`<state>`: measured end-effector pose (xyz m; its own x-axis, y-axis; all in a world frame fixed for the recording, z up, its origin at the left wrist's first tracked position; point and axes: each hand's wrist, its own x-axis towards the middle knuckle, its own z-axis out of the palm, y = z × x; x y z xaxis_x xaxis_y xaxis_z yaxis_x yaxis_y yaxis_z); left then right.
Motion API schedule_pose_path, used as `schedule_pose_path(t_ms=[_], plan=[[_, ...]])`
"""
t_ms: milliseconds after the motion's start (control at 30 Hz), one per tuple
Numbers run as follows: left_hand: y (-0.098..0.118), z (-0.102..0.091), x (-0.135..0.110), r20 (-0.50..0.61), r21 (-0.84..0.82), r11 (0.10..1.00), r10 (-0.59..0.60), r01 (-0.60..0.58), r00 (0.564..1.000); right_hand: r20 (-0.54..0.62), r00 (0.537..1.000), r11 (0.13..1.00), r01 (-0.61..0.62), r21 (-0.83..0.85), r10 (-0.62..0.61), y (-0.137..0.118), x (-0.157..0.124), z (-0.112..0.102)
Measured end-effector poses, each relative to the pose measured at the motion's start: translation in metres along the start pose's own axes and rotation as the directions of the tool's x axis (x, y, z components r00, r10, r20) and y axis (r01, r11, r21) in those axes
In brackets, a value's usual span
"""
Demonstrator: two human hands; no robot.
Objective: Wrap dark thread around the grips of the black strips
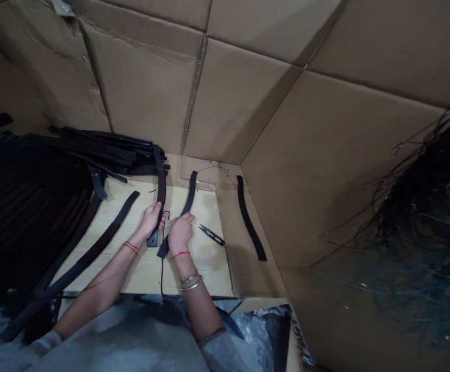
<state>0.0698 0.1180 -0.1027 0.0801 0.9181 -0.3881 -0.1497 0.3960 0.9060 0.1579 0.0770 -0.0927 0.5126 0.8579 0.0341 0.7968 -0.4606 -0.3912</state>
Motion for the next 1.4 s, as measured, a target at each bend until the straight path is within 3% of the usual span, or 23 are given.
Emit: schedule_pose_path(t_ms=[133, 267, 400, 500, 600, 667, 767, 867, 1000, 1100, 1300, 1400], plan=[[0.012, -0.017, 0.009, -0.079, 0.08, 0.996, 0.054, -0.048, 0.995, -0.007, 0.999, 0.999, -0.04, -0.033, 0.039, -0.004, 0.001, 0.002], [0.034, -0.048, 0.008, -0.188, 0.155, 0.983, 0.131, -0.102, 0.973, 0.019, 0.999, 0.998, -0.045, -0.036, 0.045, -0.004, 0.0, -0.001], [0.064, -0.081, -0.004, -0.31, 0.202, 0.962, 0.238, -0.181, 0.92, 0.043, 0.998, 0.999, -0.045, -0.025, 0.046, -0.005, 0.0, -0.003], [0.09, -0.093, -0.018, -0.372, 0.209, 0.939, 0.336, -0.274, 0.865, 0.034, 0.999, 0.999, -0.037, -0.012, 0.037, -0.007, -0.001, -0.004], [0.105, -0.082, -0.045, -0.371, 0.171, 0.9, 0.436, -0.401, 0.82, -0.005, 1.0, 1.0, -0.009, 0.011, 0.01, -0.001, -0.002, -0.014], [0.102, -0.066, -0.072, -0.33, 0.124, 0.875, 0.482, -0.469, 0.812, -0.047, 0.999, 1.0, 0.007, 0.024, -0.006, 0.013, -0.002, -0.027], [0.084, -0.044, -0.119, -0.204, 0.073, 0.877, 0.479, -0.474, 0.854, -0.085, 0.996, 1.0, 0.012, 0.026, -0.01, 0.05, -0.004, -0.049], [0.066, -0.036, -0.157, -0.091, 0.048, 0.902, 0.431, -0.428, 0.898, -0.056, 0.998, 0.996, 0.038, 0.078, -0.034, 0.087, -0.005, -0.06], [0.059, -0.04, -0.179, -0.024, -0.019, 0.919, 0.393, -0.393, 0.919, -0.023, 0.994, 0.958, 0.107, 0.267, -0.105, 0.106, -0.006, -0.061], [0.059, -0.039, -0.183, 0.002, -0.033, 0.929, 0.369, -0.369, 0.929, 0.012, 0.981, 0.861, 0.164, 0.482, -0.194, 0.087, -0.018, -0.068], [0.057, -0.034, -0.185, 0.074, -0.051, 0.933, 0.359, -0.356, 0.93, 0.088, 0.892, 0.55, 0.193, 0.812, -0.444, 0.006, -0.079, -0.107], [0.058, -0.034, -0.186, 0.089, -0.077, 0.931, 0.362, -0.356, 0.928, 0.193, 0.812, 0.252, -0.059, 0.966, -0.551, -0.024, -0.098, -0.124]])
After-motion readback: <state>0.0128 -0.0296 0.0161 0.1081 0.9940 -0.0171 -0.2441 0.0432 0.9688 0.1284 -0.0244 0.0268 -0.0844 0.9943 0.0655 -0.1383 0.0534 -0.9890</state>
